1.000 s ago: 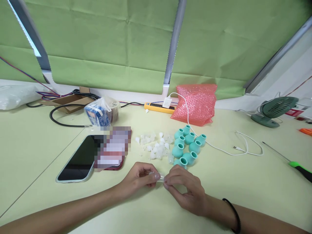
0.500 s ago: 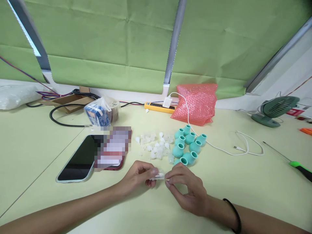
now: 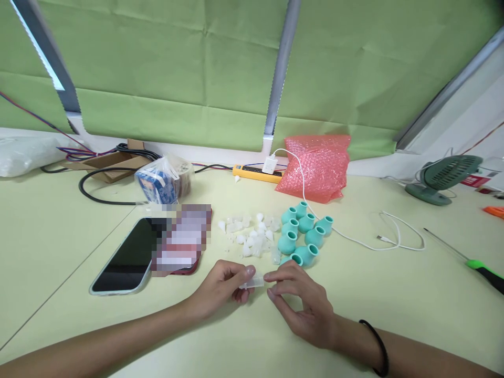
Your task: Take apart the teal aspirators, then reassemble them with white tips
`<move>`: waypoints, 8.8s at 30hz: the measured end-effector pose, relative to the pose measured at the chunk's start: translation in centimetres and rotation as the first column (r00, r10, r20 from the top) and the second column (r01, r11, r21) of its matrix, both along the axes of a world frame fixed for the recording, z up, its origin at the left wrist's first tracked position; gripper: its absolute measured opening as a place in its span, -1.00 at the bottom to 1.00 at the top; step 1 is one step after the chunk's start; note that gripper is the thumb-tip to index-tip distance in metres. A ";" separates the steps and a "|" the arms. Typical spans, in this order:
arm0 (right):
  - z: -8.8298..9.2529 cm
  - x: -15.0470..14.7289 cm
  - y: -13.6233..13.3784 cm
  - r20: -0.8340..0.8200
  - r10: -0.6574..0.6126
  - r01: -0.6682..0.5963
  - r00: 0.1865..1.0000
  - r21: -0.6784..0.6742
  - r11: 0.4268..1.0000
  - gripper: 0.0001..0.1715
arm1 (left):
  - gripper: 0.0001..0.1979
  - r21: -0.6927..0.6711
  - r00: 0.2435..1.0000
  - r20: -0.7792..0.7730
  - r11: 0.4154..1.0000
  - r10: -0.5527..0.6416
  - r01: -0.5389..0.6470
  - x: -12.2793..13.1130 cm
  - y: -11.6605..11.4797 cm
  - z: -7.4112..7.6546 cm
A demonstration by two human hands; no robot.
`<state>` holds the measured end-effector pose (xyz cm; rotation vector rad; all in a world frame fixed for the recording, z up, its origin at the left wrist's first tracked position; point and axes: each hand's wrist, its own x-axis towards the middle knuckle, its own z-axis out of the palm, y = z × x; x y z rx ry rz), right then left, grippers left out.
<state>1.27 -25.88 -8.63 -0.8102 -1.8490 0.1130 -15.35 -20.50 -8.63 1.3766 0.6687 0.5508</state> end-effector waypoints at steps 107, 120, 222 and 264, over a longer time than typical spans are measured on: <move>3.1 2.4 1.5 0.134 0.227 -0.091 0.965 -0.640 0.763 -0.73 | -0.76 0.460 0.966 -0.232 0.888 0.109 0.010 0.3 -0.9 0.6; 3.0 2.6 1.5 0.086 0.265 -0.106 0.960 -0.767 0.633 -0.69 | -0.78 0.571 0.950 -0.289 0.818 0.116 0.074 0.8 -1.2 0.9; 7.3 0.1 5.4 -0.120 0.232 -0.250 0.965 -0.677 0.692 -0.77 | -0.85 0.390 0.977 0.003 0.899 0.215 -0.199 -1.2 -0.9 0.4; 6.0 0.5 6.8 -0.208 0.334 -0.348 0.919 -0.827 0.441 -0.69 | -0.73 0.522 0.968 -0.101 0.841 0.230 -0.145 -1.1 -1.3 0.8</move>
